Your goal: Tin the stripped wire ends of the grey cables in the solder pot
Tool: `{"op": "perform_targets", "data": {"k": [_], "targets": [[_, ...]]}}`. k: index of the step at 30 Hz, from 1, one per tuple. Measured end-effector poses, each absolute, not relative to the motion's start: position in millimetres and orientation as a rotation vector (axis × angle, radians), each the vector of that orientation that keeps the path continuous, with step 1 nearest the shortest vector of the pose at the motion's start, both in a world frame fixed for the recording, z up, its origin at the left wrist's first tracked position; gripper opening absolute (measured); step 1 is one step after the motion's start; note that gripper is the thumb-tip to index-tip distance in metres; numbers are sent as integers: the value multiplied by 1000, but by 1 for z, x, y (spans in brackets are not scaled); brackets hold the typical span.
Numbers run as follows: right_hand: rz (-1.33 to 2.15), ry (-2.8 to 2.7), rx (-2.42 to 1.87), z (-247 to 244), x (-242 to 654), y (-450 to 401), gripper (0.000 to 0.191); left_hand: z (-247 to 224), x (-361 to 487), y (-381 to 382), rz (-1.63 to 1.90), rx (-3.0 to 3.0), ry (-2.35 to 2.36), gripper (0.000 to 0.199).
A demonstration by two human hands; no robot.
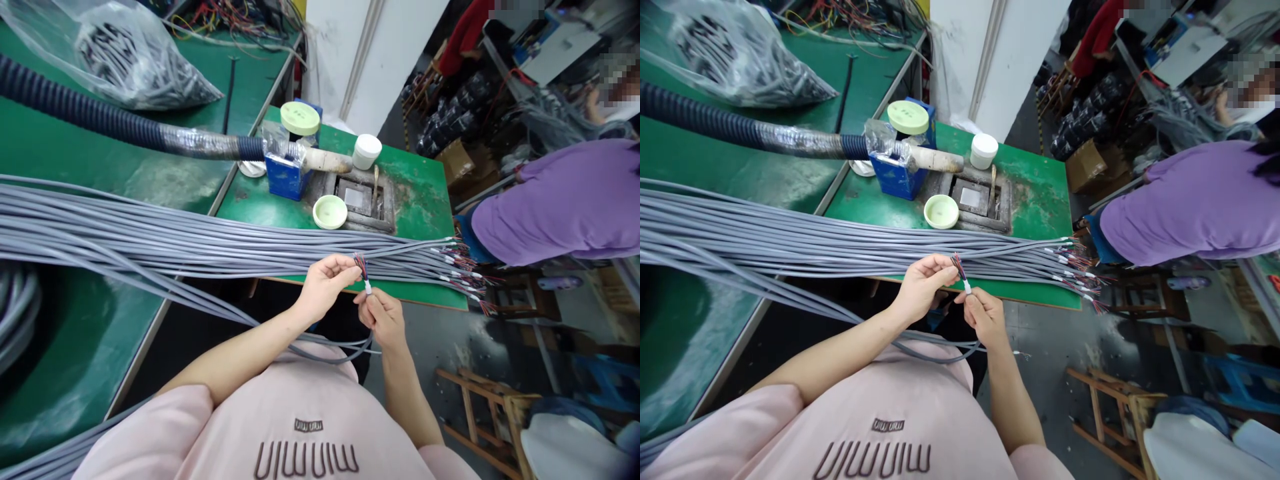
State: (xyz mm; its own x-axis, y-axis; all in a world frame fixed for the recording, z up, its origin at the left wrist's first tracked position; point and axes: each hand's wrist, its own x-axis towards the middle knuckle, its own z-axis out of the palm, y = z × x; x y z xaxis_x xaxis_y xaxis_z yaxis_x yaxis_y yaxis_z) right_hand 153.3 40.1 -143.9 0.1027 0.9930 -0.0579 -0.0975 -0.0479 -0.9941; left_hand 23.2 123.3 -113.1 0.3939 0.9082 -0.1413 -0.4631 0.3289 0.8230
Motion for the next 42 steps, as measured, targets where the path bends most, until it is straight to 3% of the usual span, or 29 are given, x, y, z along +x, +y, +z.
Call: {"op": "perform_targets", "data": {"k": [9,13,25,29,33,42], "targets": [[1107,-1030,-1257,-139,160,42,22,-110,21,121,1003,834,705,27],[1046,-1093,-1314,-123,163,51,31,-114,24,114,1020,876,715,26],[557,-1314,-1439,-102,150,73,14,-114,23,119,1098,827,630,26],[522,-1425,-1414,-82,152,98,10,-115,8,136,1147,1100,679,24],[484,-1490,-1443,-68,162,144,12,-125,-17,158,1191,1749,979,19],[467,-1924,-1732,-85,158,230,19,-146,-24,168,1085,2419,1213,23]]}}
